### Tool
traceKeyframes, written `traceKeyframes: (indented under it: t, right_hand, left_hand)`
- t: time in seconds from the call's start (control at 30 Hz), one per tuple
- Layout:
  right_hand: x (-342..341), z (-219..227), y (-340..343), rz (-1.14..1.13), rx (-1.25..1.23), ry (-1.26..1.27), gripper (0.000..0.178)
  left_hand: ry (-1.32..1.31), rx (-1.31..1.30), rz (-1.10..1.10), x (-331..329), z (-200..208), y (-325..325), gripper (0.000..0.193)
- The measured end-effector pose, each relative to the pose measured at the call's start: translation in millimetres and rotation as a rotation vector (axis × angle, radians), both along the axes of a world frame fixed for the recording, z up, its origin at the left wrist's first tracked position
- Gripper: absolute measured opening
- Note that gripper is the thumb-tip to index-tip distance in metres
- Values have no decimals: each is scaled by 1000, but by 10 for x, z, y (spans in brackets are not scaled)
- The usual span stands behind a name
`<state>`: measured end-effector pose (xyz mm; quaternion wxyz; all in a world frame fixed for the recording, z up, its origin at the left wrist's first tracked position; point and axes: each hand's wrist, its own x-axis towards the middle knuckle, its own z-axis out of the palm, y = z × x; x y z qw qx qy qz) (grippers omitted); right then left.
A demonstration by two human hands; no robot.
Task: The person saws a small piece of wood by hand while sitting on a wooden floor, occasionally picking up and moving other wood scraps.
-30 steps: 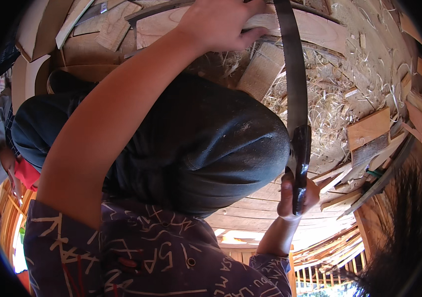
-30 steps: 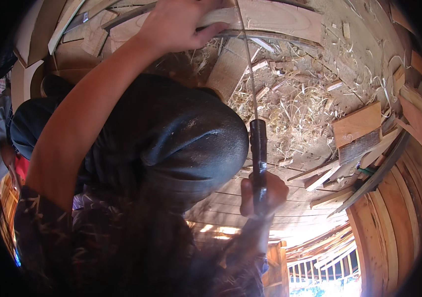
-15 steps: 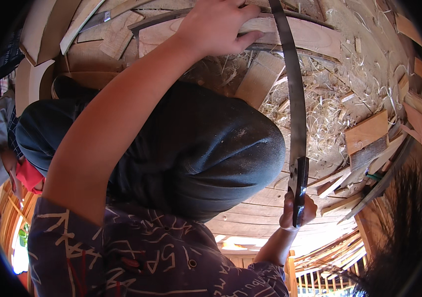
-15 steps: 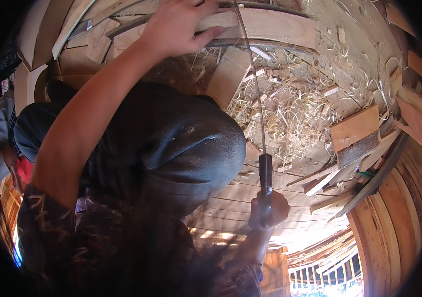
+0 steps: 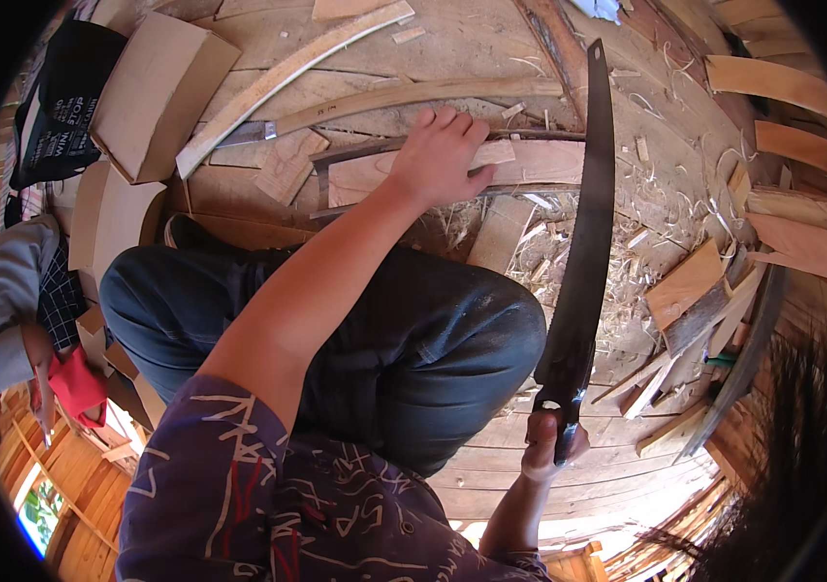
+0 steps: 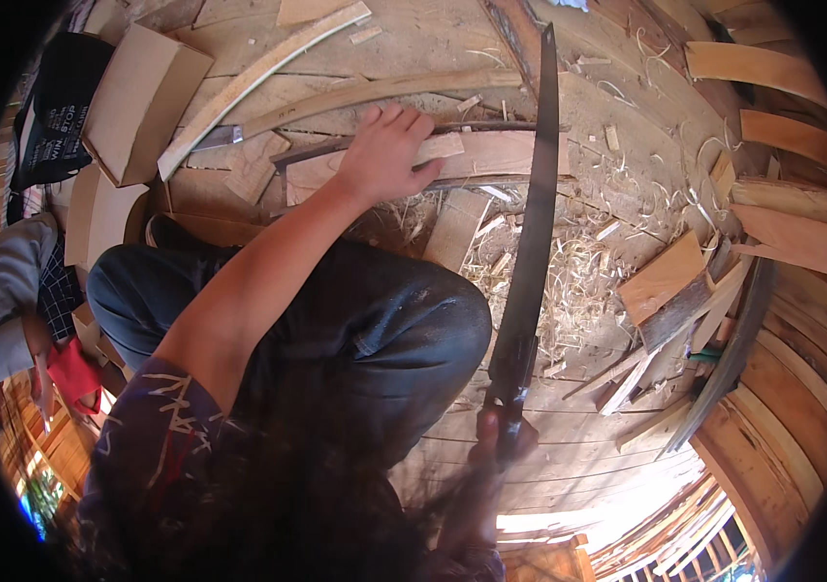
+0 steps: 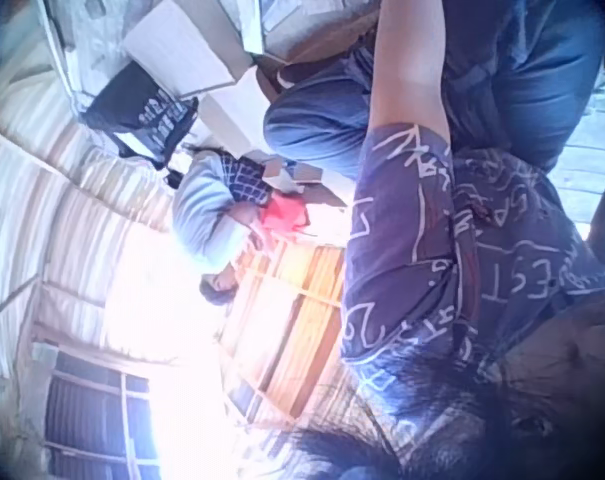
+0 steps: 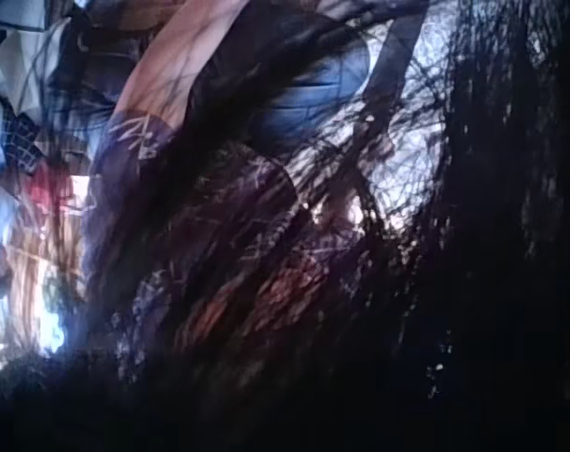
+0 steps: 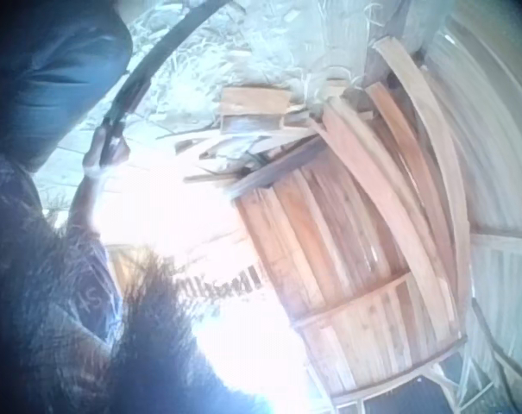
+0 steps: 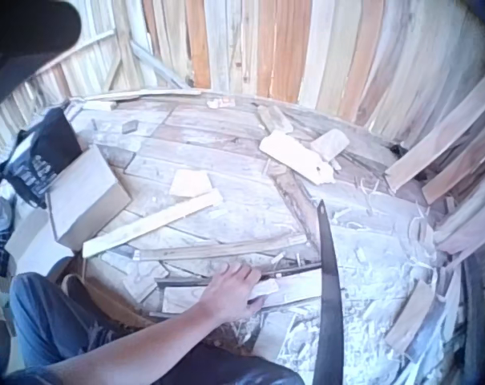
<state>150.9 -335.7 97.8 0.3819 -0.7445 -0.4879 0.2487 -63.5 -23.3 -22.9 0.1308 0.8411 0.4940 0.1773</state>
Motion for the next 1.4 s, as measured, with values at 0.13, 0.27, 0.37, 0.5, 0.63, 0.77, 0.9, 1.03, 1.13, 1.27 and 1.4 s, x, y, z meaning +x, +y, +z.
traceKeyframes:
  t: [0.13,0.27,0.37,0.5,0.63,0.77,0.9,1.03,1.13,1.27,1.4]
  right_hand:
    - [-481,238,36,-91,21,165,46]
    - [-713,292,-172,-103,-116,64,34]
    - [-901,387,-128,-226,-177,119,31]
    - [-1051,465,140,-231,-99,198,29]
    - [-1240,474,303,-183,-49,108,33]
    - [-1430,374,411,-158,-64,-37,34]
    - [-1499,282,490,-181,-15,-177,32]
    - [-1503,221,569,-194,-30,-157,31]
    - [-1484,243,582,-194,-51,-181,30]
    - [-1467,194,580,-182,-53,-235,28]
    - [-1406,75,529,-170,-82,-270,24]
  left_hand:
    - [13,32,-20,-127,92,28,41]
    - [-120,-20,-14,-317,281,24,38]
    - [-240,-66,18,-619,577,2,38]
    - [-299,-54,52,-1228,1125,-98,39]
    - [-235,-108,95,-1988,1333,-191,36]
    - [-240,-257,190,-2387,1245,-138,34]
    - [-72,-325,150,-2291,1032,0,34]
    - [147,-489,231,-2471,573,146,33]
    - [146,-420,288,-2550,497,268,34]
    - [105,-320,366,-2479,388,514,34]
    - [-49,-328,367,-2555,165,1088,39]
